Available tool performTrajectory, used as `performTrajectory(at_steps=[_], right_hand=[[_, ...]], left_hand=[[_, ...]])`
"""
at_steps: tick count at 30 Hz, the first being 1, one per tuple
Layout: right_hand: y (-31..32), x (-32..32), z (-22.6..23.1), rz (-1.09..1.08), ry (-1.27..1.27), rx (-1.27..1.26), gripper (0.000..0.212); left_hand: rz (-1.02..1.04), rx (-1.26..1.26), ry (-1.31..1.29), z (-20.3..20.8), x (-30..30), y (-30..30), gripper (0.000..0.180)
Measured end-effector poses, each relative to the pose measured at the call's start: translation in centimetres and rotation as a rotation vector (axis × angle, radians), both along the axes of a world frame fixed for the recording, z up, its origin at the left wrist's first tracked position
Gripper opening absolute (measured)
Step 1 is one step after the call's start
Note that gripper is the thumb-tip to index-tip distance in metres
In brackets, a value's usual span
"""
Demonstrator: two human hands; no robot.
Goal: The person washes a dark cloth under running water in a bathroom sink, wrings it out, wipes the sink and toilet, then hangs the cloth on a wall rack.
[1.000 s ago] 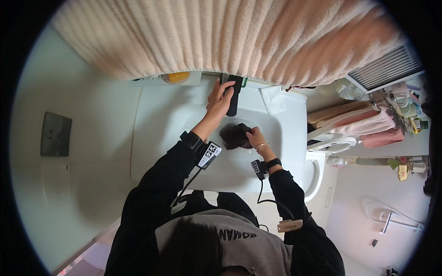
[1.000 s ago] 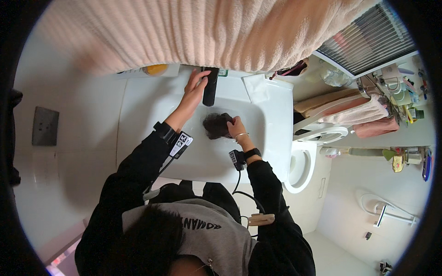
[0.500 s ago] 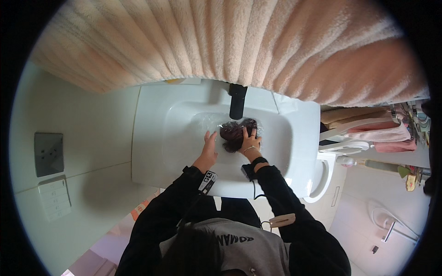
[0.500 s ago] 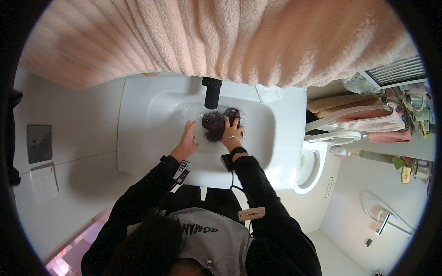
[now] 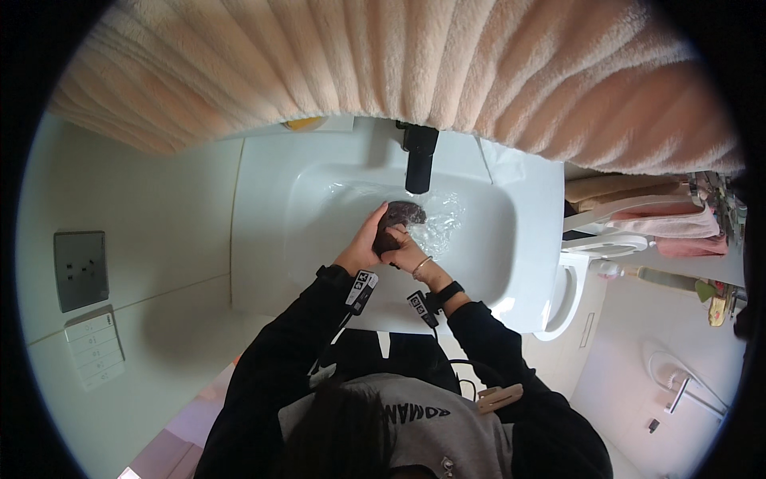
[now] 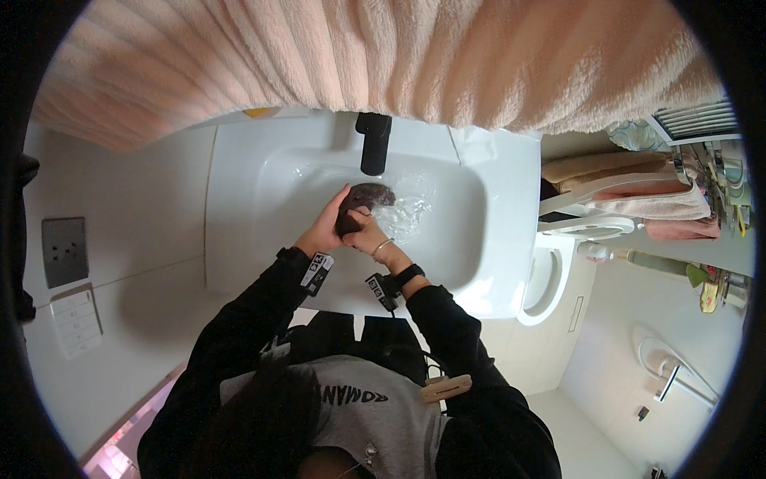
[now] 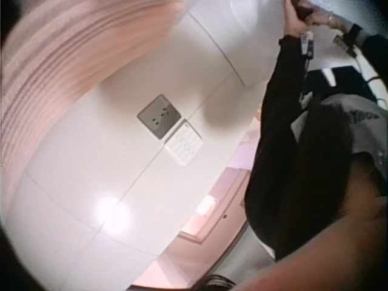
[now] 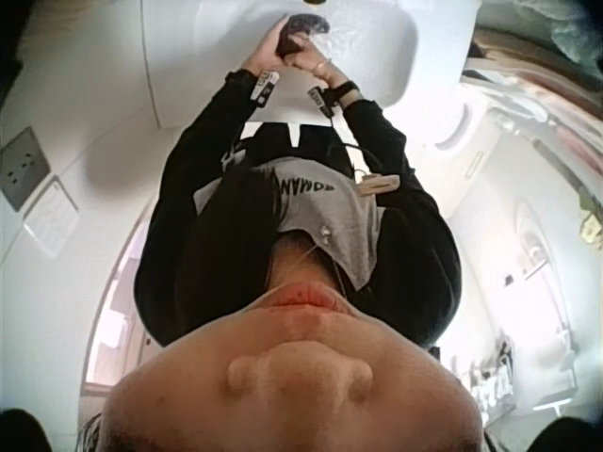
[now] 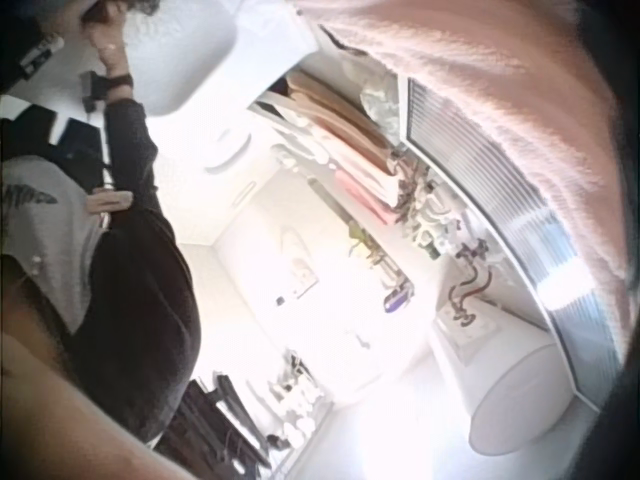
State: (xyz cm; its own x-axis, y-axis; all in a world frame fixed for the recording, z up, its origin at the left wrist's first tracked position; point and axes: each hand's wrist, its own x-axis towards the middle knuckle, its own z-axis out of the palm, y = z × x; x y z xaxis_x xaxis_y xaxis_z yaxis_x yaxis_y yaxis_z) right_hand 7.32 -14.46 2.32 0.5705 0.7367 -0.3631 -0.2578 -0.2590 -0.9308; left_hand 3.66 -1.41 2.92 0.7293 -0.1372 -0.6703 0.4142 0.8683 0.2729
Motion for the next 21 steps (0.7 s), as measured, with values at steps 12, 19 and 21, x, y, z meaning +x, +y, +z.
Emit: performTrajectory(at_steps=[12, 19, 21], right_hand=[[-0.6, 2.7, 5.2, -0.044, 0.418, -0.067, 0.039], [-1.3, 3.2, 4.2, -0.076, 0.531, -0.115, 0.030], [-1.5, 3.5, 4.0, 0.014, 0.445, -0.122, 0.032]], left_hand=[[-0.064, -0.012, 0.040, -0.4, 0.2, -2.0, 0.040], [-0.026, 0.068, 0.165, -1.0, 0.1, -3.1, 0.037], [-0.007, 0.038, 0.174, -0.4, -0.1, -3.3, 0.036]])
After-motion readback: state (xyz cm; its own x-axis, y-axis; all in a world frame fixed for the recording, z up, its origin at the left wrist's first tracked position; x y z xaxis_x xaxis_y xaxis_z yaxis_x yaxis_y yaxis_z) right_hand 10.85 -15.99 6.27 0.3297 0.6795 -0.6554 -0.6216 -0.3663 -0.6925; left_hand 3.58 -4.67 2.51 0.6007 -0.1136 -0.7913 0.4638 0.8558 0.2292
